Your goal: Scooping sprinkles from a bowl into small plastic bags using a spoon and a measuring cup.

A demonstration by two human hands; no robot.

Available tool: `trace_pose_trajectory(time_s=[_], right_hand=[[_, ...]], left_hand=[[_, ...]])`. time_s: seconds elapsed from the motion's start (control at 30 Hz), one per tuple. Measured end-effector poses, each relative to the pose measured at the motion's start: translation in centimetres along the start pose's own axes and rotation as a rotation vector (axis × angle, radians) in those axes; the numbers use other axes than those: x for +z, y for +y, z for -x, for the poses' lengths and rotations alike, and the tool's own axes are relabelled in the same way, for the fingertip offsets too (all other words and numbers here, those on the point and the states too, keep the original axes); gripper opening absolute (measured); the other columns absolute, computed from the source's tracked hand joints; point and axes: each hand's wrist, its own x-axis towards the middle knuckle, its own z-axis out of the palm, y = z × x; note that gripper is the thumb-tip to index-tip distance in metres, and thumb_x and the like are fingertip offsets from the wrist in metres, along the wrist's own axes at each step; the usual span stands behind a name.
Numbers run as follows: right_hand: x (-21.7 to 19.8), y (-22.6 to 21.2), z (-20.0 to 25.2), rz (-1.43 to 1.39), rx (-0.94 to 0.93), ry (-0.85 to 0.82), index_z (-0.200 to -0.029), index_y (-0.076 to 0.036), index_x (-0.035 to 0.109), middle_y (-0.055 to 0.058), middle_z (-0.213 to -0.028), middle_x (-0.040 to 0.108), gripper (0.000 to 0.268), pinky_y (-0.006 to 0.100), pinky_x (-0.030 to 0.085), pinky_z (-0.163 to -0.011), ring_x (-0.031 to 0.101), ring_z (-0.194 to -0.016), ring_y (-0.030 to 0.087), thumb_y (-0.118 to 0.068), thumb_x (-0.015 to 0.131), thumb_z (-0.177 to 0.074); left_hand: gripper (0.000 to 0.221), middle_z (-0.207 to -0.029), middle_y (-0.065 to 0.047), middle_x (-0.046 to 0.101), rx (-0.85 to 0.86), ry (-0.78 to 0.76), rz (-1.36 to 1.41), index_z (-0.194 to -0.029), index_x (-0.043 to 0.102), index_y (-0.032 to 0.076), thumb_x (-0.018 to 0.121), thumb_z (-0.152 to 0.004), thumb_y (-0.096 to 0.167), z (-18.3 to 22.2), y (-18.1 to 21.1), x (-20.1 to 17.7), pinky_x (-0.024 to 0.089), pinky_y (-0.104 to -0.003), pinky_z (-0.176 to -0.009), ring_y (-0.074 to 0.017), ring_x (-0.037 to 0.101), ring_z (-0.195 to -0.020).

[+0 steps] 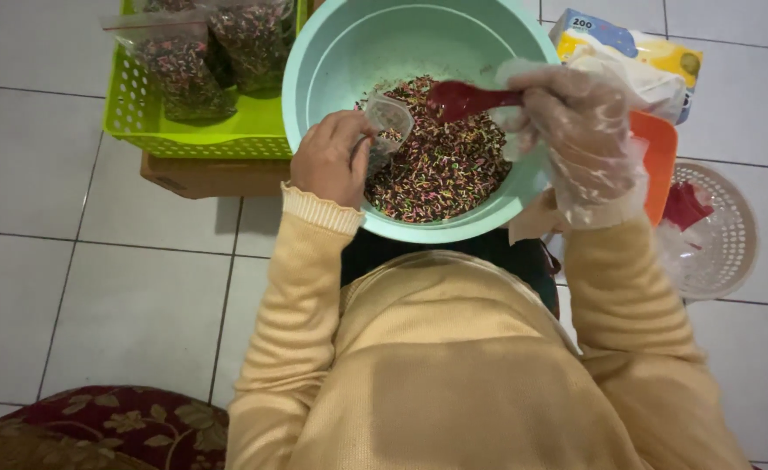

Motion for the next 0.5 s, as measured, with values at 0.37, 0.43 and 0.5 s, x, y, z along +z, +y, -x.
trace_pose_trajectory(time_s=[0.37,0.43,0.5], right_hand=[[2.8,-0.9,-2.4,0.476,-0.365,0.038,-0.118,0.015,0.062,0.032,-0.094,0.067,0.028,0.022,0.056,-0.045,0.07,-0.062,0.023,0.03,0.045,-0.101],[3.1,0.7,-2.6,0.428,-0.318,0.062,-0.115,0.013,0.063,0.031,-0.099,0.069,0.028,0.021,0.052,-0.042,0.067,-0.06,0.021,0.027,0.045,-0.1],[3.5,1.5,-2.7,0.383,-0.277,0.09,-0.113,0.01,0.065,0.031,-0.104,0.071,0.028,0.021,0.047,-0.04,0.064,-0.057,0.018,0.024,0.045,-0.1]], left_hand=[[0.018,-0.113,-0.007,0.072,-0.033,0.001,0.004,-0.107,0.07,0.016,0.069,-0.093,0.005,0.1,0.5,-0.3,0.054,-0.043,-0.085,-0.0303,0.068,-0.103],[0.017,-0.113,-0.01,0.072,-0.041,-0.014,0.0,-0.107,0.069,0.013,0.07,-0.092,0.004,0.0,0.7,-0.5,0.055,-0.045,-0.085,-0.0322,0.068,-0.101],[0.017,-0.113,-0.012,0.072,-0.042,-0.029,-0.005,-0.107,0.069,0.011,0.07,-0.092,0.004,-0.1,0.8,-0.6,0.055,-0.046,-0.084,-0.0341,0.068,-0.099]])
